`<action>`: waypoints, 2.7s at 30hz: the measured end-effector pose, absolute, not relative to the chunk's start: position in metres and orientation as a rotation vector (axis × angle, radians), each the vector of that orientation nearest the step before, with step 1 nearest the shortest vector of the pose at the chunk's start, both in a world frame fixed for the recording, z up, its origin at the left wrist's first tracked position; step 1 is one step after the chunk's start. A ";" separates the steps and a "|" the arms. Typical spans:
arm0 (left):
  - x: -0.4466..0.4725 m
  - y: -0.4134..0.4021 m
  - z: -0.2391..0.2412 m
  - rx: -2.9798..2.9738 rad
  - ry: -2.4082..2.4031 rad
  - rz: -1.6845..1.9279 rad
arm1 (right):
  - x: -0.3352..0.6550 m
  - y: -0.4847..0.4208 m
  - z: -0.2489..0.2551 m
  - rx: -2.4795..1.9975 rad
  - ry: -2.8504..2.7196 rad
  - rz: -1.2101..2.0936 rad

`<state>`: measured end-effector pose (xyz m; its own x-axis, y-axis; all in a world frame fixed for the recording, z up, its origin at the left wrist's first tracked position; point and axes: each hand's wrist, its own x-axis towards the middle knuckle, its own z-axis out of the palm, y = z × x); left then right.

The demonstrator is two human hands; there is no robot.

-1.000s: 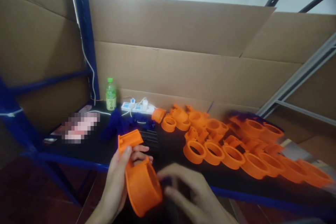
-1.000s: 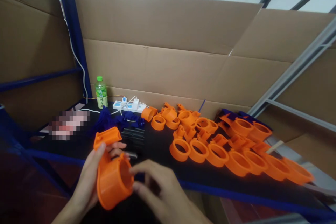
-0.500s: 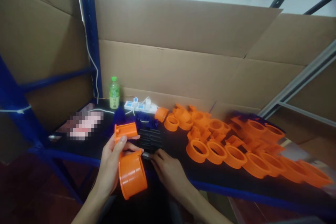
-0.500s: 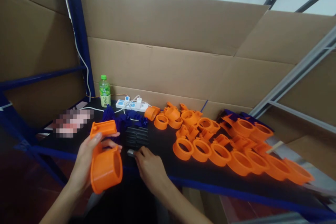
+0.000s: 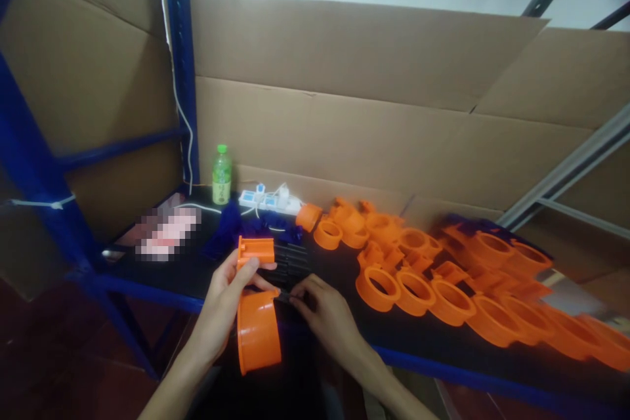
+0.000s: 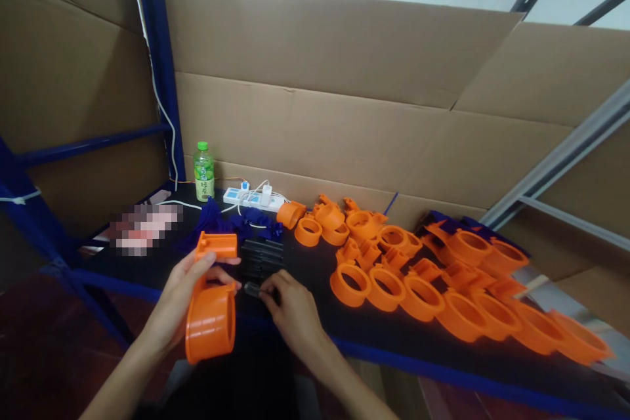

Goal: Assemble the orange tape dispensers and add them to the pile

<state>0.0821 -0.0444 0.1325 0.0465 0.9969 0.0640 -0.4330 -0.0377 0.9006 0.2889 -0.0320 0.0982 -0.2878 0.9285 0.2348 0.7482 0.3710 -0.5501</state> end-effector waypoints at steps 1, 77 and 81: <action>0.082 -0.044 0.133 0.948 0.812 1.381 | 0.289 -0.032 0.100 -1.413 -2.085 0.491; 0.088 -0.055 0.134 1.274 0.722 1.017 | 0.297 -0.044 0.206 -1.275 -1.973 0.919; 0.092 -0.057 0.133 1.317 0.744 1.030 | 0.296 -0.044 0.208 -1.248 -1.982 0.925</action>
